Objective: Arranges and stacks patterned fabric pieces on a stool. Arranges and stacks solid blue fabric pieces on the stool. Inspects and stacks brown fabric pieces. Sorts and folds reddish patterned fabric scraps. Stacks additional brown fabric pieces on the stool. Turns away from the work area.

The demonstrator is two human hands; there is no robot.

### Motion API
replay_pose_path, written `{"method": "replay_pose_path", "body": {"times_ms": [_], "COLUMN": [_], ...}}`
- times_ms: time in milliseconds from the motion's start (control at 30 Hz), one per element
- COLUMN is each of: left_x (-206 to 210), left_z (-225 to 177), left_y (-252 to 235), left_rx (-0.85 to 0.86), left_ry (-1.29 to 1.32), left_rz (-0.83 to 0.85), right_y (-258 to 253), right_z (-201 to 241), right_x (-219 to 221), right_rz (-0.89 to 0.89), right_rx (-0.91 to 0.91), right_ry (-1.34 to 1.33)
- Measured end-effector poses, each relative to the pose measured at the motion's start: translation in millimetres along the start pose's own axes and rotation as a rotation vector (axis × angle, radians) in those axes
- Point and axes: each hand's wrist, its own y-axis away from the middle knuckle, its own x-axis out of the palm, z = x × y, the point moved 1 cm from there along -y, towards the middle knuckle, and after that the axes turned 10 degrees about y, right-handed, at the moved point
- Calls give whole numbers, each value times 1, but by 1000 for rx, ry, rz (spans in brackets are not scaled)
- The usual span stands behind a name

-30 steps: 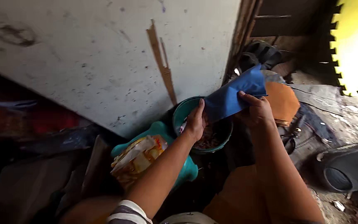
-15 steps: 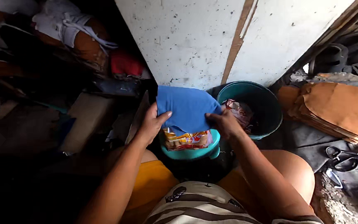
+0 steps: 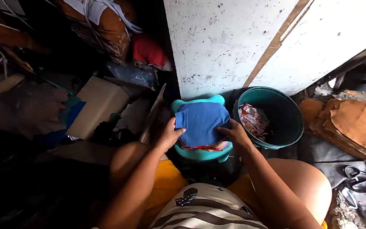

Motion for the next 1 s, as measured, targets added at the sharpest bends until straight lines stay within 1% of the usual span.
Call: {"method": "replay_pose_path", "body": {"times_ms": [100,267,467,667,800,1000], "left_x": [-2,-1,-1,-4,-2,-1], "left_z": [6,5,-1,2,0,-7], "left_y": [-2,-5,-4,-7,-4,-10], "left_rx": [18,21,45,53,36,86], "left_ry": [17,33,34,34,80,99], "left_rz": [-2,-6,-24,-49,-55,-77], "right_y": [-1,-2,-3,-8,-11,-18], "right_z": [-4,-7,-12,-19,-20,-22], "right_x": [-5,-14,-21,-24,-28,-29], "right_rz": [-31,-72,-37,-104,-98,-145], "right_rx": [-70,-117,-16,-91,-25,-50], "right_ry": [-11,-24,-122,-94,-162,-178]}}
